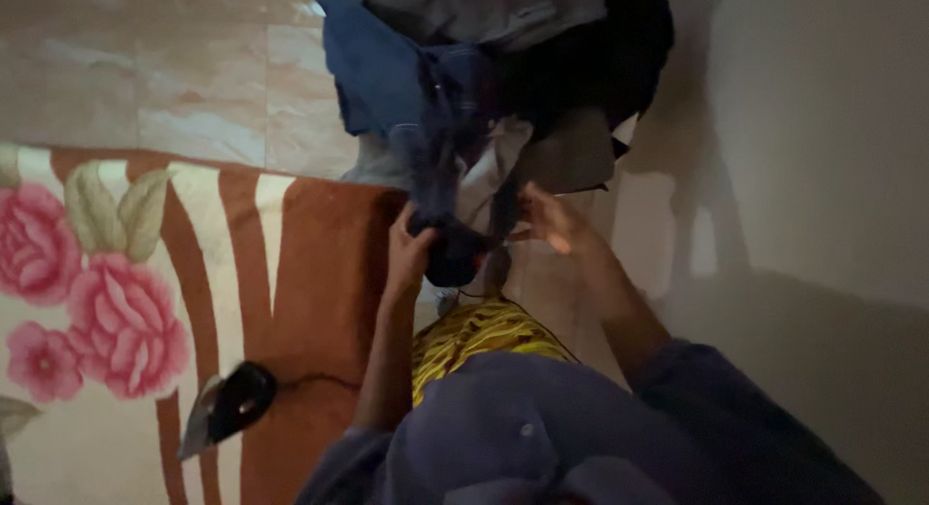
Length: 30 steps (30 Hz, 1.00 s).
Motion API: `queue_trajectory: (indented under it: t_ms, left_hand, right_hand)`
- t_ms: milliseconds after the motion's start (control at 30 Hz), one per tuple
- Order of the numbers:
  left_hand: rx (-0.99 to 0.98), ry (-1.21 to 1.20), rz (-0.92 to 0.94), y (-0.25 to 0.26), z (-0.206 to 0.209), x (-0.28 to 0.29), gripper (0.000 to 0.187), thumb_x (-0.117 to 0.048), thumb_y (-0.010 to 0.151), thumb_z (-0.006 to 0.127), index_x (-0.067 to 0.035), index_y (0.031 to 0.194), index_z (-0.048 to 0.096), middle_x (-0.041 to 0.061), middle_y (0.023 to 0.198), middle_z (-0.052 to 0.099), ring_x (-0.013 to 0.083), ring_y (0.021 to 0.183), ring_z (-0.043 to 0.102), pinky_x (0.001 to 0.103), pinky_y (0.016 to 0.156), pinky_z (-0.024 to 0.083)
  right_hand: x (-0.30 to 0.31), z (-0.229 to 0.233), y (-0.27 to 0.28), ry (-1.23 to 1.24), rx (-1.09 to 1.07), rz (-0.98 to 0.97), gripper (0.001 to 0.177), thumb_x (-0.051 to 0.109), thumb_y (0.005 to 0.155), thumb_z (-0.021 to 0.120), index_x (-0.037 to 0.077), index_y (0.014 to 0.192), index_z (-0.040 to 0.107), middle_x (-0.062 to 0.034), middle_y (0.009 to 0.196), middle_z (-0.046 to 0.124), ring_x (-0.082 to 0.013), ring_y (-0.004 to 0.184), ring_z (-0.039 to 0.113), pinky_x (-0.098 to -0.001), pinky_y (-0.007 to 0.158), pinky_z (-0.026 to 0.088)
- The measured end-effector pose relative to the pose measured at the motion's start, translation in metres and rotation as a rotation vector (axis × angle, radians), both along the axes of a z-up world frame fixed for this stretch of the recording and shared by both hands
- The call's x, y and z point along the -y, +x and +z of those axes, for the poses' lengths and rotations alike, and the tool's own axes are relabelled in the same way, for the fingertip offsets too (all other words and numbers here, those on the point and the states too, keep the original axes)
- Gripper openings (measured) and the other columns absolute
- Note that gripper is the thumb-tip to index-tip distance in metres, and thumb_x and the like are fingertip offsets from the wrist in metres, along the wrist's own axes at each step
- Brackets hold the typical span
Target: The person lays a denim jacket on a table, smooths the fabric, and irons the front and sleeves with a handheld iron. The person adjusts the jacket's position and continues ironing different sections.
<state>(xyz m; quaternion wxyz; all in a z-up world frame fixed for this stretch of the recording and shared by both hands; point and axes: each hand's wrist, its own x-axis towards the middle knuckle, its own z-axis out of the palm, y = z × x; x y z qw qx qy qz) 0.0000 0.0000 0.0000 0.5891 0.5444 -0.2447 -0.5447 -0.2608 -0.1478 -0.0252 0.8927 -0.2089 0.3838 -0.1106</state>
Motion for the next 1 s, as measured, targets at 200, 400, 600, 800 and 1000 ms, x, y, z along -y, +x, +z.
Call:
queue_trajectory:
  t_ms: [200, 400, 600, 800, 1000]
  left_hand:
    - [0.315, 0.024, -0.371, -0.046, 0.058, -0.039, 0.057, -0.007, 0.084, 0.064, 0.002, 0.139, 0.056, 0.012, 0.116, 0.072, 0.0211, 0.105, 0.068, 0.033, 0.091, 0.053]
    - [0.57, 0.208, -0.501, -0.038, 0.103, -0.113, 0.034, -0.024, 0.095, 0.077, 0.007, 0.104, 0.066, 0.018, 0.095, 0.066, 0.0303, 0.09, 0.066, 0.038, 0.08, 0.051]
    - [0.594, -0.136, 0.111, -0.013, 0.09, -0.217, 0.029, -0.008, 0.098, 0.066, -0.004, 0.126, 0.069, 0.015, 0.125, 0.072, 0.0259, 0.123, 0.071, 0.037, 0.11, 0.055]
    - [1.083, -0.259, 0.387, -0.02, 0.109, -0.317, 0.106, -0.03, 0.089, 0.085, -0.009, 0.164, 0.014, 0.023, 0.166, 0.024, 0.0398, 0.153, 0.029, 0.05, 0.123, 0.033]
    - [0.523, -0.288, 0.408, -0.078, 0.063, -0.44, 0.107, -0.035, 0.087, 0.089, -0.011, 0.162, 0.017, 0.017, 0.165, 0.024, 0.0329, 0.154, 0.033, 0.044, 0.126, 0.04]
  right_hand:
    - [-0.047, 0.061, 0.056, -0.304, 0.114, 0.108, 0.071, 0.044, 0.092, 0.084, -0.003, 0.138, 0.057, -0.0095, 0.122, 0.061, -0.0234, 0.111, 0.06, -0.0387, 0.096, 0.052]
    - [-0.108, 0.088, 0.082, -0.787, -0.227, 0.094, 0.054, 0.018, 0.077, 0.078, -0.003, 0.125, 0.061, -0.0128, 0.113, 0.072, -0.0242, 0.1, 0.073, -0.0369, 0.087, 0.06]
    - [-0.163, 0.115, 0.056, -1.388, -0.267, 0.227, 0.053, 0.015, 0.081, 0.081, -0.002, 0.128, 0.066, -0.0181, 0.12, 0.074, -0.0307, 0.108, 0.072, -0.0472, 0.095, 0.056]
    - [-0.222, 0.219, 0.022, -1.609, 0.144, 0.403, 0.051, 0.015, 0.074, 0.077, -0.007, 0.118, 0.063, -0.013, 0.108, 0.07, -0.0223, 0.097, 0.069, -0.0395, 0.082, 0.056]
    - [-0.333, 0.294, 0.04, -1.545, 1.011, 0.958, 0.021, 0.018, 0.081, 0.076, 0.007, 0.096, 0.066, -0.0092, 0.089, 0.069, -0.0297, 0.088, 0.068, -0.0496, 0.105, 0.04]
